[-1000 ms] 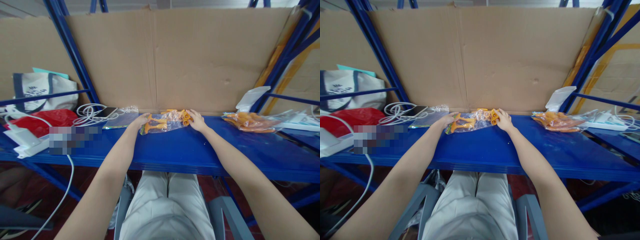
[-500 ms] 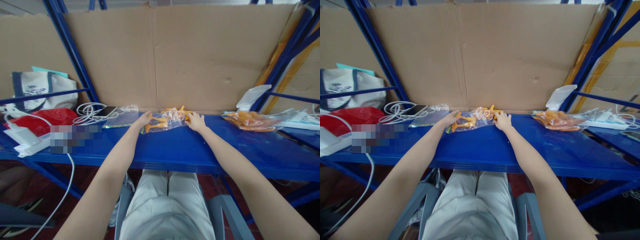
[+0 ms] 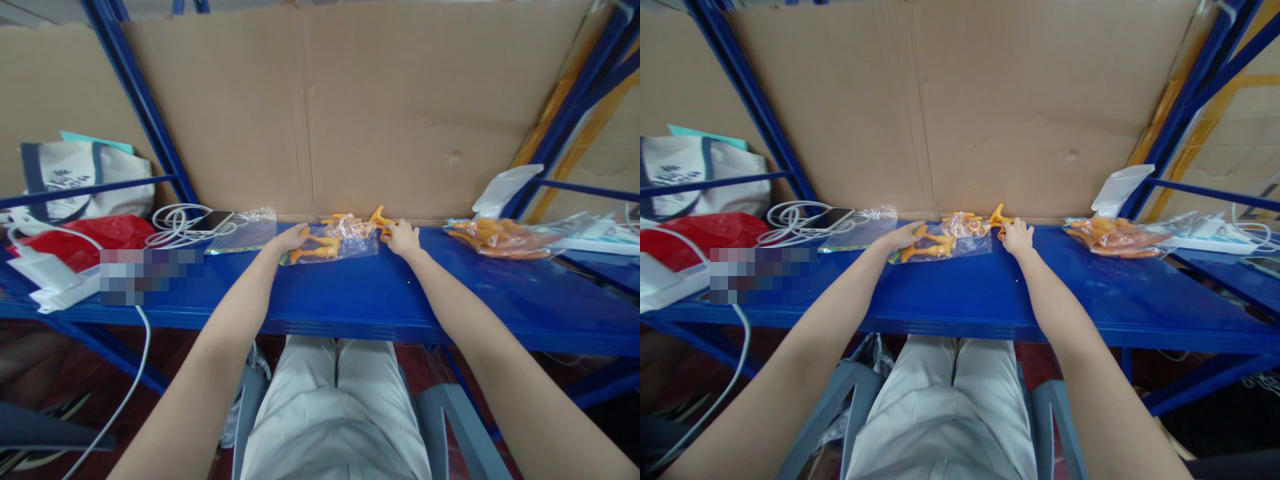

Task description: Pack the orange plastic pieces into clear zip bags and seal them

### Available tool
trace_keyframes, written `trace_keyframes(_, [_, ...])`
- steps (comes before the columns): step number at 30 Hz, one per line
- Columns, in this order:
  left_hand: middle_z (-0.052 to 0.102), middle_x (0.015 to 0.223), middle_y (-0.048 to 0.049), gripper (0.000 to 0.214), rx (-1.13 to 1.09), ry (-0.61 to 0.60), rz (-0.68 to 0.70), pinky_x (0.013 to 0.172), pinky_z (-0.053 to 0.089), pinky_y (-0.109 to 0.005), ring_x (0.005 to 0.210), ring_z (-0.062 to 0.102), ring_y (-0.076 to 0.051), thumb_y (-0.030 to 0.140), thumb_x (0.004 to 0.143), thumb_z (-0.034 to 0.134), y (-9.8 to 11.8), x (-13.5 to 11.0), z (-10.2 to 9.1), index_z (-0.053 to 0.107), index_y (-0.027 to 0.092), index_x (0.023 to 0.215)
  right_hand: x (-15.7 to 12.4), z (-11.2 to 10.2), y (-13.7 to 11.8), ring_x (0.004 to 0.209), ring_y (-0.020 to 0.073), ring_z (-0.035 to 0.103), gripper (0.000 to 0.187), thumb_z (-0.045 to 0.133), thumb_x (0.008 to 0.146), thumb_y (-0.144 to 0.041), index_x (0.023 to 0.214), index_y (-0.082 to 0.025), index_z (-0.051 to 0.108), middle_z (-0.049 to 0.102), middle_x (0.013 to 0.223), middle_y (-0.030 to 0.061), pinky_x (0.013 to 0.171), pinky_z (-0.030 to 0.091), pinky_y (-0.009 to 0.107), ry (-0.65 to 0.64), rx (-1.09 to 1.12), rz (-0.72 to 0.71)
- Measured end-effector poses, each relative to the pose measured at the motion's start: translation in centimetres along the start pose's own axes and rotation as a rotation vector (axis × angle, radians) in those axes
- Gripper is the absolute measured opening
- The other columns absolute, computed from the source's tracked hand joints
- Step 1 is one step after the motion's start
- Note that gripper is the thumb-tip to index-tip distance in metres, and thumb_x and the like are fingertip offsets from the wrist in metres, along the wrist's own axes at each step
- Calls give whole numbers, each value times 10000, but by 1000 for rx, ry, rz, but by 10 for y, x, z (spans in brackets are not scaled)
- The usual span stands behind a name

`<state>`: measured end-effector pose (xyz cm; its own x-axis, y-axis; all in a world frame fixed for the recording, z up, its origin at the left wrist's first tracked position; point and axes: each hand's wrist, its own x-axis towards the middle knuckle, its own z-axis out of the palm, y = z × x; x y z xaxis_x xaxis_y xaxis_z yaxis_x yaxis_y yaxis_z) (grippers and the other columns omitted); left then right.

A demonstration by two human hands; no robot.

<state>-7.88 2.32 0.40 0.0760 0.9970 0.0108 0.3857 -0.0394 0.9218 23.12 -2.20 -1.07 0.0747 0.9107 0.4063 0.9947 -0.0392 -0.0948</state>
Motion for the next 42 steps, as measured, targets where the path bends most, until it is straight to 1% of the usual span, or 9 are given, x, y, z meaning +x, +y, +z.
trace_keyframes(4, [570, 1443, -125, 617, 223, 23, 76, 779, 496, -179, 1191, 622, -231, 129, 790, 680, 6, -8, 1, 561, 254, 1382, 0, 0, 4, 1230, 343, 472, 345, 504, 939, -274, 1252, -210, 634, 531, 1299, 183, 984, 384, 522, 9, 17, 33])
trace_keyframes(9, [399, 1556, -203, 764, 757, 82, 164, 1084, 397, -439, 1422, 389, -397, 343, 833, 664, 14, -12, 9, 381, 200, 1528, 0, -1, 6, 1245, 336, 469, 325, 517, 932, -271, 1233, -223, 631, 529, 1312, 167, 979, 388, 502, 28, 41, 29])
trace_keyframes(15, [246, 1648, -125, 727, 924, -107, 386, 1182, 273, -417, 1515, 227, -310, 483, 895, 517, 12, -10, 27, 307, 232, 1544, 3, -2, 7, 1254, 329, 501, 339, 486, 938, -243, 1256, -226, 604, 530, 1338, 178, 993, 394, 512, 4, 130, 40])
trace_keyframes(19, [438, 1531, -155, 649, 835, -136, 422, 1109, 368, -383, 1411, 416, -296, 486, 854, 565, 12, -11, 30, 462, 182, 1418, 3, -5, 7, 1182, 326, 560, 371, 449, 934, -204, 1274, -221, 597, 554, 1293, 175, 955, 439, 466, 17, 144, 48])
trace_keyframes(23, [686, 1085, -108, 427, 748, -54, 513, 885, 480, -350, 1028, 631, -264, 460, 738, 696, 14, -9, 27, 652, 151, 1029, 4, -10, 10, 1064, 303, 614, 394, 448, 923, -188, 1295, -192, 577, 572, 1239, 170, 906, 474, 410, 136, 181, 52])
trace_keyframes(27, [659, 744, -29, 250, 701, -185, 499, 699, 438, -290, 754, 609, -191, 424, 737, 662, 12, -4, 26, 629, 177, 709, 8, -19, 15, 1054, 297, 607, 368, 469, 911, -223, 1265, -172, 556, 590, 1189, 166, 905, 477, 418, 342, 273, -1])
trace_keyframes(33, [665, 723, -17, 255, 715, -262, 423, 622, 393, -268, 670, 573, -165, 446, 723, 636, 10, -1, 26, 628, 192, 704, 11, -39, 13, 1054, 283, 591, 336, 513, 851, -223, 1180, -166, 550, 628, 1092, 146, 895, 469, 426, 578, 364, -67])
trace_keyframes(38, [689, 770, -36, 303, 772, -245, 391, 593, 379, -261, 677, 579, -169, 497, 719, 646, 13, -6, 24, 625, 195, 744, 2, -51, -7, 957, 262, 612, 294, 559, 789, -222, 1073, -165, 605, 657, 1020, 125, 817, 473, 378, 507, 345, -168])
trace_keyframes(42, [691, 788, -46, 362, 797, -219, 398, 597, 377, -262, 692, 583, -174, 558, 715, 651, 16, -10, 24, 611, 199, 743, -14, -62, -29, 926, 262, 640, 259, 604, 765, -233, 1004, -158, 670, 697, 992, 122, 793, 472, 346, 241, 202, -267])
